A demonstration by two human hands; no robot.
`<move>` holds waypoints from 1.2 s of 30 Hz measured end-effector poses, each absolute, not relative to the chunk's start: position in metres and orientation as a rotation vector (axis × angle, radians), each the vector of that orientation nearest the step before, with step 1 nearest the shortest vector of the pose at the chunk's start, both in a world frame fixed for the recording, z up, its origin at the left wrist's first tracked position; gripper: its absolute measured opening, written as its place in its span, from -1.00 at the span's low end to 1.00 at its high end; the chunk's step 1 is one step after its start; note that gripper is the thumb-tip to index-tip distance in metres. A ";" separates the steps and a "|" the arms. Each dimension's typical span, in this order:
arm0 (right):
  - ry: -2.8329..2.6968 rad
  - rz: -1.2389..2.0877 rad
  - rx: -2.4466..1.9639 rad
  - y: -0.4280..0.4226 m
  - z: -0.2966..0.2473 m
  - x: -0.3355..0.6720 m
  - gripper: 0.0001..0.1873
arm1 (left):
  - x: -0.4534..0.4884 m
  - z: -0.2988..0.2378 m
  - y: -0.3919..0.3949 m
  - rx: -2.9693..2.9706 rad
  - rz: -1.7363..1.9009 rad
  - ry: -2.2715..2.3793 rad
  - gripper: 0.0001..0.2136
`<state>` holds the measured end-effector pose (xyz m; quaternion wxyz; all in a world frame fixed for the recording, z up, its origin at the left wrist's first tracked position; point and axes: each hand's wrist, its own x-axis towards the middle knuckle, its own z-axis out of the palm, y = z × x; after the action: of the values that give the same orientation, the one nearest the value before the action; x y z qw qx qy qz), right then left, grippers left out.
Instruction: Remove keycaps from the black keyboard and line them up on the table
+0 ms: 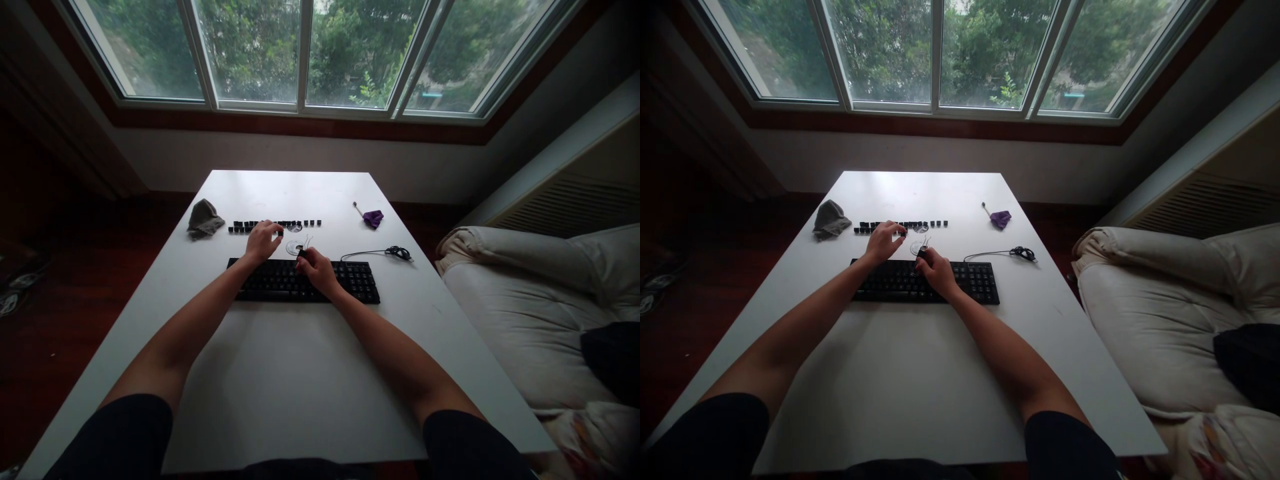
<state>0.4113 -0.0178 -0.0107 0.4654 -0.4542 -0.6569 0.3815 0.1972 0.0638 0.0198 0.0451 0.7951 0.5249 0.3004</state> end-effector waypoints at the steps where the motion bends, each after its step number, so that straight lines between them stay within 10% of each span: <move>1: -1.624 0.925 -1.120 -0.019 -0.010 0.412 -0.77 | 0.200 0.019 0.074 2.427 0.892 1.629 -0.84; 36: -1.682 0.880 -1.128 -0.020 -0.007 0.415 -0.83 | 0.226 -0.008 0.133 2.347 0.657 1.853 -0.82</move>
<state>0.4155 -0.0202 -0.0068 0.4498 -0.4561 -0.6804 0.3560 0.2263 0.1325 -0.0076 0.0400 0.7659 0.6049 0.2143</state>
